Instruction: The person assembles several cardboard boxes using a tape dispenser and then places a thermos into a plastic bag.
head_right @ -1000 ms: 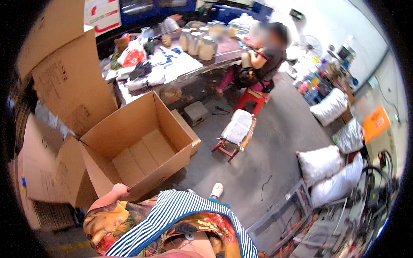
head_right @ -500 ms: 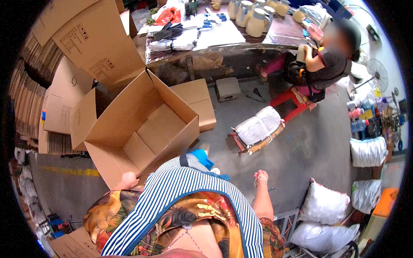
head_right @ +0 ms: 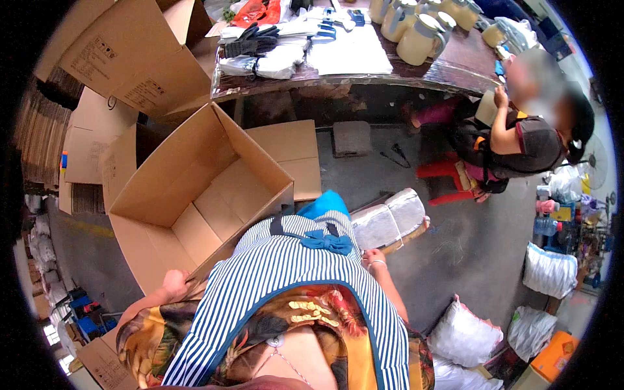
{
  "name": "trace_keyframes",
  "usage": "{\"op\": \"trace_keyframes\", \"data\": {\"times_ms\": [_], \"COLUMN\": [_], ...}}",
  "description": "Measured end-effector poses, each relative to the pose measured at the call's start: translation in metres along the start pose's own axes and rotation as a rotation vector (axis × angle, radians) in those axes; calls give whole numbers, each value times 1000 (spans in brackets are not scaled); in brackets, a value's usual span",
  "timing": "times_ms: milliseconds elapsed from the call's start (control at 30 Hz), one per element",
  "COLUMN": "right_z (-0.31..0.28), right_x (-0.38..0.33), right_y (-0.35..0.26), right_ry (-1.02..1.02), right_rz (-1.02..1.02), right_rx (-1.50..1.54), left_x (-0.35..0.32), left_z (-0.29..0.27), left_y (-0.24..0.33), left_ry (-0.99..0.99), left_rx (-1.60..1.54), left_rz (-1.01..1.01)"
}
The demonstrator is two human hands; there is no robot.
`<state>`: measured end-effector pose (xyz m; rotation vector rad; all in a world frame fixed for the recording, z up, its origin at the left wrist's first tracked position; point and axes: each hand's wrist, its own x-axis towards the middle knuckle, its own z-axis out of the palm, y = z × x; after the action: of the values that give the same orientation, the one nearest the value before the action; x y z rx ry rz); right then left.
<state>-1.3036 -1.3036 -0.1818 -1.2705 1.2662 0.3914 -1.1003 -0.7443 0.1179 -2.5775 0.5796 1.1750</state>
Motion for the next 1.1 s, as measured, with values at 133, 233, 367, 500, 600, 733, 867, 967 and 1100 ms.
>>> {"op": "trace_keyframes", "data": {"times_ms": [133,233,367,500,600,733,867,967,1100], "right_z": [-114,-117,-128,-181,-224,-301,-357,-360,-322], "right_x": [98,120,167,224,250,247,272,285,288], "right_y": [62,-4,-84,-147,-194,-252,-236,-225,-221], "right_ry": [170,114,20,-156,-88,144,186,150,97], "right_rz": [200,267,228,64,-42,79,186,248,307], "right_rx": [297,308,241,171,2,217,224,167,243], "left_x": [36,24,45,104,117,149,198,212,204], "left_z": [-60,-84,-91,-85,-110,-150,-161,-187,-202], "left_y": [53,105,185,260,310,362,413,435,449], "left_ry": [115,170,413,604,633,528,541,514,447], "left_rx": [-53,-84,-420,-603,-455,-314,-317,-325,-312], "left_rz": [65,-64,-47,-88,-280,-502,-588,-608,-635]}}
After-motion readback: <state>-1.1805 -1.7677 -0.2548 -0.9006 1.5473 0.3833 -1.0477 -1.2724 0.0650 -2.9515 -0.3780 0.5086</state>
